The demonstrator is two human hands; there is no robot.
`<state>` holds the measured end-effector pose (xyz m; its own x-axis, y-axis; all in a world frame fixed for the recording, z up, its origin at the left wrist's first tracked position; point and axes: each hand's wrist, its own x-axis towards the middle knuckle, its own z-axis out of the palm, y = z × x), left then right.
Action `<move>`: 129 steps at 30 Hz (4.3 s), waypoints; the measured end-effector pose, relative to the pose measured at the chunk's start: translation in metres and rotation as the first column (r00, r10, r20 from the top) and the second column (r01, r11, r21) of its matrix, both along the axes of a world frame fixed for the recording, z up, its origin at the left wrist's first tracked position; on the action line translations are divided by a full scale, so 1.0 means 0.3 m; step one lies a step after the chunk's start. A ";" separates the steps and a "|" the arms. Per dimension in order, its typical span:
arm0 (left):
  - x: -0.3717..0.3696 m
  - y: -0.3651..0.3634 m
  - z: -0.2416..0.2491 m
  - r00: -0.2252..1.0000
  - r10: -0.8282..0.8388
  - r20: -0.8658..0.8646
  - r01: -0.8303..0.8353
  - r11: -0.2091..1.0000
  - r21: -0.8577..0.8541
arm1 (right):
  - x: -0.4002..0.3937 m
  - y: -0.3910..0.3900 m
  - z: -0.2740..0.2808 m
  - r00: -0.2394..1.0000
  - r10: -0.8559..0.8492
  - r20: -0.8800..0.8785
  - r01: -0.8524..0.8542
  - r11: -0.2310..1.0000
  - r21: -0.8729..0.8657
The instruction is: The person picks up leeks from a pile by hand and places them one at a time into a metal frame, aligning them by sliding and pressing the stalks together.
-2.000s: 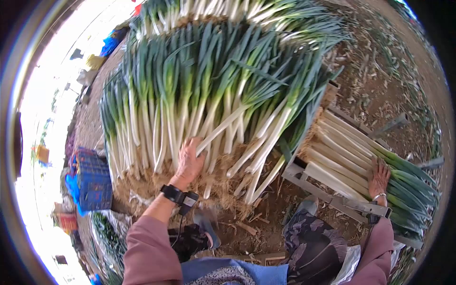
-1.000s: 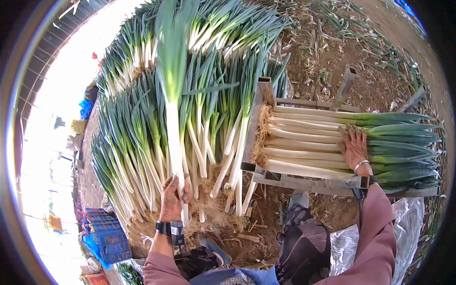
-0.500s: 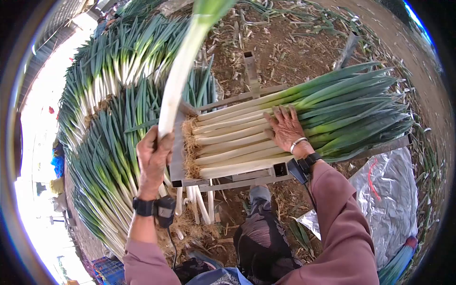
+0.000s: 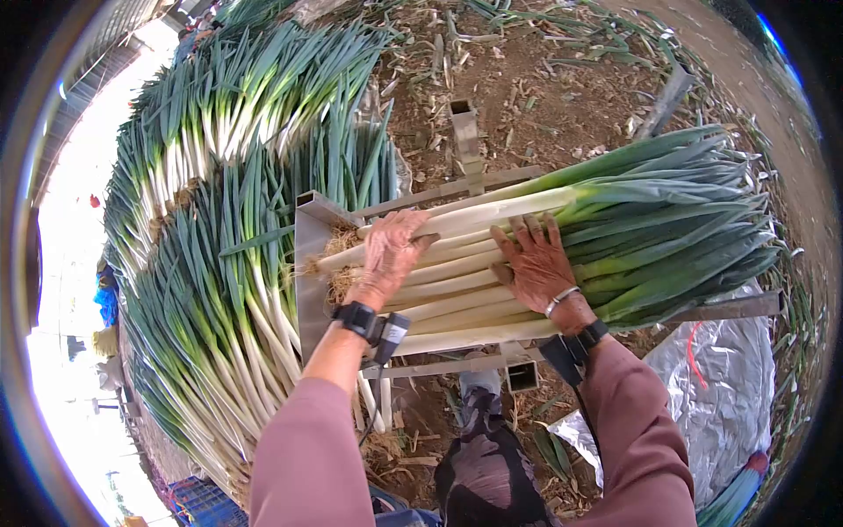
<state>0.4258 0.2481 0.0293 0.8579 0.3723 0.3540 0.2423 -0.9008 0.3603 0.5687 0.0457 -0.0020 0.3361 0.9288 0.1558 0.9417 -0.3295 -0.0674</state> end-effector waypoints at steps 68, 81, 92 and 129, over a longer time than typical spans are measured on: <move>-1.376 -0.047 -0.265 0.241 0.945 -0.219 -0.907 0.140 -0.397 | -0.071 0.216 -0.002 0.964 0.264 0.027 -0.241 0.914 -0.326; -1.329 0.147 -0.382 0.354 0.800 -0.484 -0.925 0.223 -0.308 | -0.080 0.228 -0.005 0.956 0.282 0.085 -0.242 0.917 -0.318; -1.597 -0.111 -0.268 0.173 0.734 -0.657 -0.968 0.249 0.022 | -0.069 0.214 -0.018 0.948 0.305 0.094 -0.271 0.925 -0.267; -1.106 -0.186 -0.282 0.505 0.806 -0.308 -0.215 -0.228 -0.950 | -0.068 0.225 -0.018 0.957 0.263 0.125 -0.224 0.938 -0.265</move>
